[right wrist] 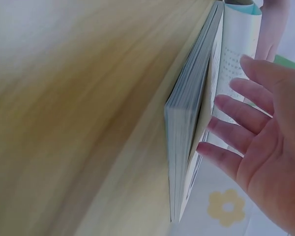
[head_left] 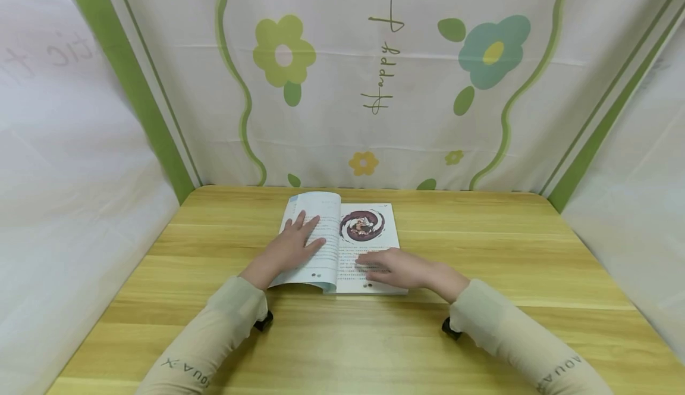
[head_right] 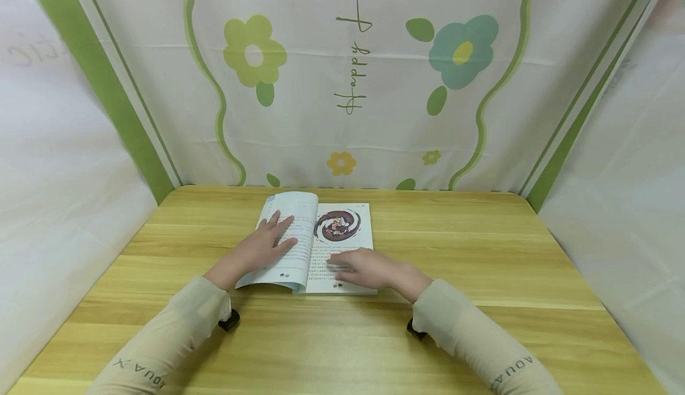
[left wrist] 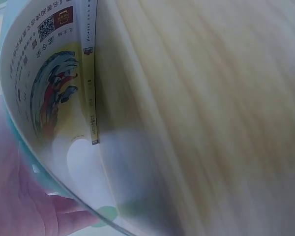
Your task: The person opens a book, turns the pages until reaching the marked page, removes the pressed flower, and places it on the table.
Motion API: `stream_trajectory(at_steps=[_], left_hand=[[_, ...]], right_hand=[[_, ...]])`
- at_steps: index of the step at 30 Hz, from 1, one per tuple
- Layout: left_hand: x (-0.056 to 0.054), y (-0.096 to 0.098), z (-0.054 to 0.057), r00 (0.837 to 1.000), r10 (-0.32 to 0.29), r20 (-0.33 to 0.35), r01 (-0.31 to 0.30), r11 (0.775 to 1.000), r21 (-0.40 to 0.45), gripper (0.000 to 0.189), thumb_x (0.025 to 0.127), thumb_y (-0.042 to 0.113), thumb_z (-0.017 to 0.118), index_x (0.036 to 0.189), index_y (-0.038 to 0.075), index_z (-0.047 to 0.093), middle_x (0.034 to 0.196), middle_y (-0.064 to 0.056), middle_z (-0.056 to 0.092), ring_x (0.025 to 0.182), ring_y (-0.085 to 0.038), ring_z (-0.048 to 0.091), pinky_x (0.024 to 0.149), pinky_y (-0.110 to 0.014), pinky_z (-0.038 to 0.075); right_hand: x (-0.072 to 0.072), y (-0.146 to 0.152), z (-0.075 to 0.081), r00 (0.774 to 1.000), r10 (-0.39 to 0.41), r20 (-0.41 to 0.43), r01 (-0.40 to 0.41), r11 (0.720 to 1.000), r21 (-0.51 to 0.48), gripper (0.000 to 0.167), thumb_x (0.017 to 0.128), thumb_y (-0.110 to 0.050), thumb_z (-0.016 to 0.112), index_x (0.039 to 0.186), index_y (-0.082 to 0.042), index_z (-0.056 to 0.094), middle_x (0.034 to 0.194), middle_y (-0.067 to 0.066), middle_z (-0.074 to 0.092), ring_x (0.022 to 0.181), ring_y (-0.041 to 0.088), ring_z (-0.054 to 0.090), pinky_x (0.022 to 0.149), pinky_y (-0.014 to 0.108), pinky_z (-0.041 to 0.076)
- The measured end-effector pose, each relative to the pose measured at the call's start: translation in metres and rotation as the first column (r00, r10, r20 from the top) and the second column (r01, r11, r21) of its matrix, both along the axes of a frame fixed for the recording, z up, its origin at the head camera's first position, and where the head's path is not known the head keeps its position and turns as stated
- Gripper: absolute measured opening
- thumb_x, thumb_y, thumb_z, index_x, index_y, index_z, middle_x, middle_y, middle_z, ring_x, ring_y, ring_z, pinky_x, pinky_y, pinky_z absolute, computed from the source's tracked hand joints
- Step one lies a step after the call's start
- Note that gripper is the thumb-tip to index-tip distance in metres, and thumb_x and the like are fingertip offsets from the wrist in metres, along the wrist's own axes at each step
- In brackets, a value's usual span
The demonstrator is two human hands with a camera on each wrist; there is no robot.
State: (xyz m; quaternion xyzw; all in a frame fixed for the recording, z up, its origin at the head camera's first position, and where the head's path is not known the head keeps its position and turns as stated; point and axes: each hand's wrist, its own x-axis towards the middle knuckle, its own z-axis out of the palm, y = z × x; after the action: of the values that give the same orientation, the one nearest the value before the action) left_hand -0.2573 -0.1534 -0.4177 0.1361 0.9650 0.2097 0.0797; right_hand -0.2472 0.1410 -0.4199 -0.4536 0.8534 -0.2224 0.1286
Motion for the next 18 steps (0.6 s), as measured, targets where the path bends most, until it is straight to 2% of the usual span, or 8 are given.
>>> stream_trajectory(at_steps=[7,12,18], left_hand=[[0.0,0.0,0.0,1.0,0.013,-0.006,-0.013,1.0,-0.013,0.081,0.103,0.061,0.047,0.165,0.014,0.023,0.169,-0.022,0.005,0.149,-0.056,0.008,0.114,-0.069,0.022],[-0.001,0.0,-0.001,1.0,0.024,-0.003,-0.024,0.999,-0.024,0.092,0.098,0.069,0.05,0.165,0.014,0.02,0.169,-0.02,0.003,0.149,-0.056,0.005,0.113,-0.071,0.023],[0.0,0.002,0.0,0.999,0.018,-0.033,-0.02,0.999,-0.051,0.093,0.099,0.063,0.054,0.165,0.007,0.019,0.168,-0.025,0.004,0.146,-0.06,0.006,0.112,-0.07,0.025]], right_hand=[[0.0,0.011,0.0,1.0,0.01,0.012,-0.011,0.997,0.074,0.052,0.097,-0.028,0.073,0.142,-0.005,0.061,0.15,0.013,0.054,0.141,0.033,0.047,0.115,0.048,0.036],[0.0,0.018,0.001,1.0,0.019,0.006,-0.02,0.994,0.106,0.058,0.089,-0.027,0.082,0.14,-0.004,0.063,0.154,0.017,0.049,0.143,0.037,0.042,0.116,0.051,0.033],[-0.001,0.027,0.001,0.999,0.043,0.021,-0.045,0.992,0.117,0.066,0.085,-0.025,0.085,0.142,-0.002,0.06,0.157,0.02,0.043,0.145,0.04,0.038,0.117,0.052,0.031]])
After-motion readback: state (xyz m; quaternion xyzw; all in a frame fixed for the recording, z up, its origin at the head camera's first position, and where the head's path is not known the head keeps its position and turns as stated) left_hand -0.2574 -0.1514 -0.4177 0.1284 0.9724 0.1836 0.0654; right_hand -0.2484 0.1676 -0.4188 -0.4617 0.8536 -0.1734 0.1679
